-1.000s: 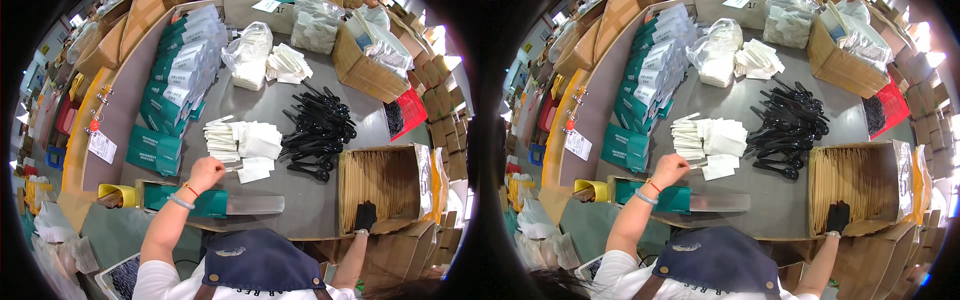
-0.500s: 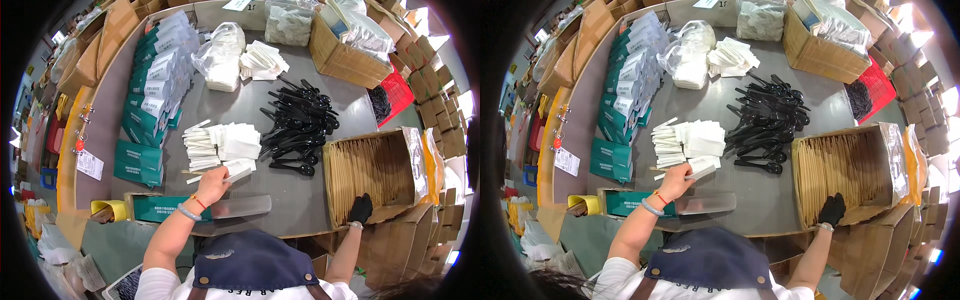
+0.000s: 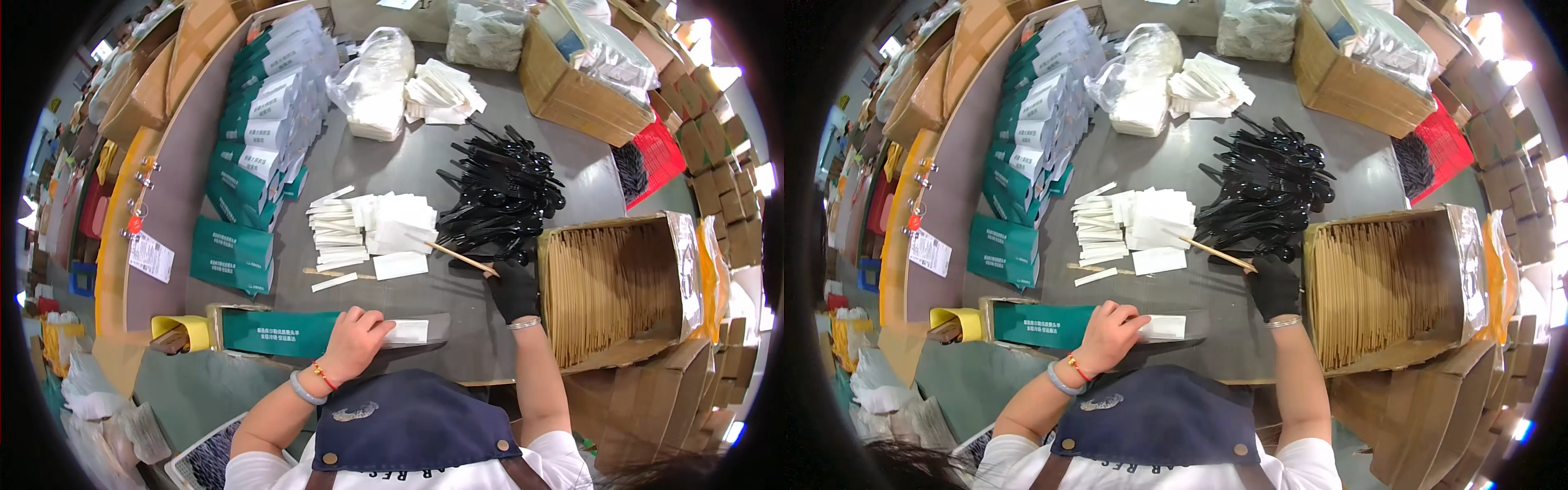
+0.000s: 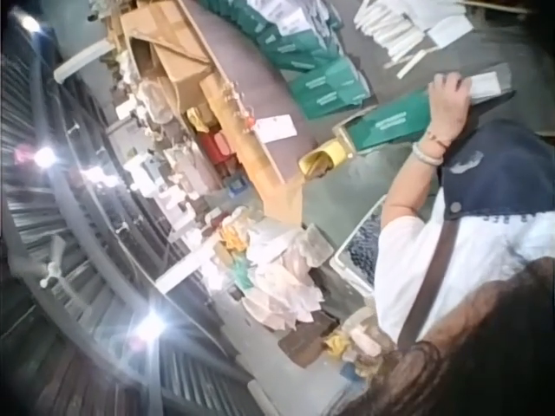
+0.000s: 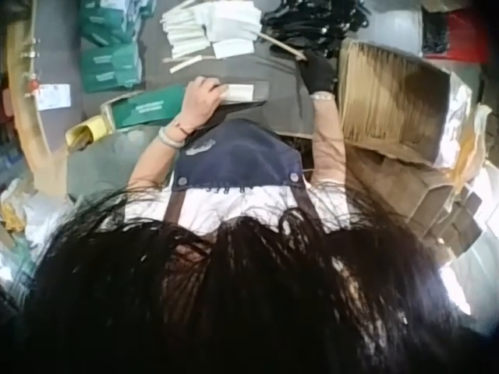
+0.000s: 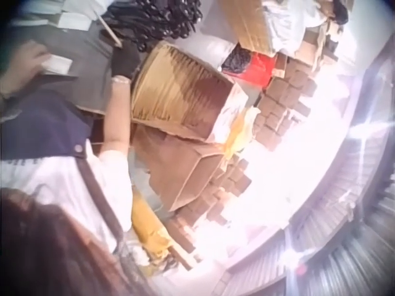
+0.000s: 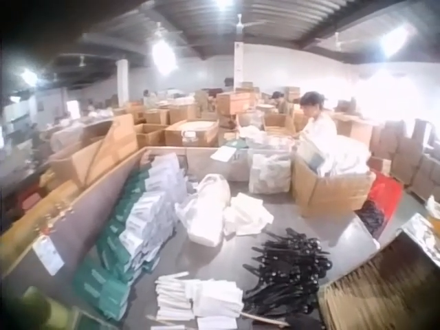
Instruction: Manually inserting pairs of wooden chopsticks into individual paper sleeves and organizing them into a product box.
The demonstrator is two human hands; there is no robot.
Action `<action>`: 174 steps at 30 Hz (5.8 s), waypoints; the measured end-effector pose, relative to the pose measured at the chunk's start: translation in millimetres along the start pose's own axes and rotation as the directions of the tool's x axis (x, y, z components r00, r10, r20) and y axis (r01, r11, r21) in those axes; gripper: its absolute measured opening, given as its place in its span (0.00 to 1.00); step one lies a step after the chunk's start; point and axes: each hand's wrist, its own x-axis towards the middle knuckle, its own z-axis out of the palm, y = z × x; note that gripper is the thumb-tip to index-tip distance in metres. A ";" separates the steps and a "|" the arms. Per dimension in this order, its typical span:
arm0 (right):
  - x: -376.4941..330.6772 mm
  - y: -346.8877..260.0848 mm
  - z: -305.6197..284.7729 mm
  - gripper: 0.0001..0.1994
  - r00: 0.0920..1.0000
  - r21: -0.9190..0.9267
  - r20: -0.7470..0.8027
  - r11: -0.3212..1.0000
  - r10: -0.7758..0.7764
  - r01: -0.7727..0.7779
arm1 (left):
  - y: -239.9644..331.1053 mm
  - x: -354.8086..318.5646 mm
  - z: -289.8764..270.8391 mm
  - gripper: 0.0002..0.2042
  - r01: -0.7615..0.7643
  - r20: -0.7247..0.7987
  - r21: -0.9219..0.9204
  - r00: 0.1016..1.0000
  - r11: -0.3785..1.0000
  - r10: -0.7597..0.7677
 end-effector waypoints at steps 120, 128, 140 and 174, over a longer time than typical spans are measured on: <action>-25.2 -9.5 6.8 0.09 0.997 0.055 -0.022 0.996 0.068 -0.067 | -20.1 46.3 -6.1 0.09 0.208 0.259 -0.355 0.959 0.911 -0.117; -42.0 -69.3 2.7 0.06 0.962 0.362 0.170 0.921 -0.215 0.142 | 12.0 -25.0 -10.5 0.17 -0.020 0.135 0.067 0.991 0.998 0.011; -72.0 -64.7 8.8 0.25 0.811 0.079 0.427 0.910 -0.400 0.407 | -27.5 -46.9 -45.2 0.37 0.150 0.064 0.047 0.986 0.988 -0.153; -61.8 -78.3 -33.3 0.31 0.969 0.032 0.095 0.974 -0.227 0.225 | -70.7 -4.3 -91.0 0.19 0.270 -0.237 0.244 0.948 0.931 -0.213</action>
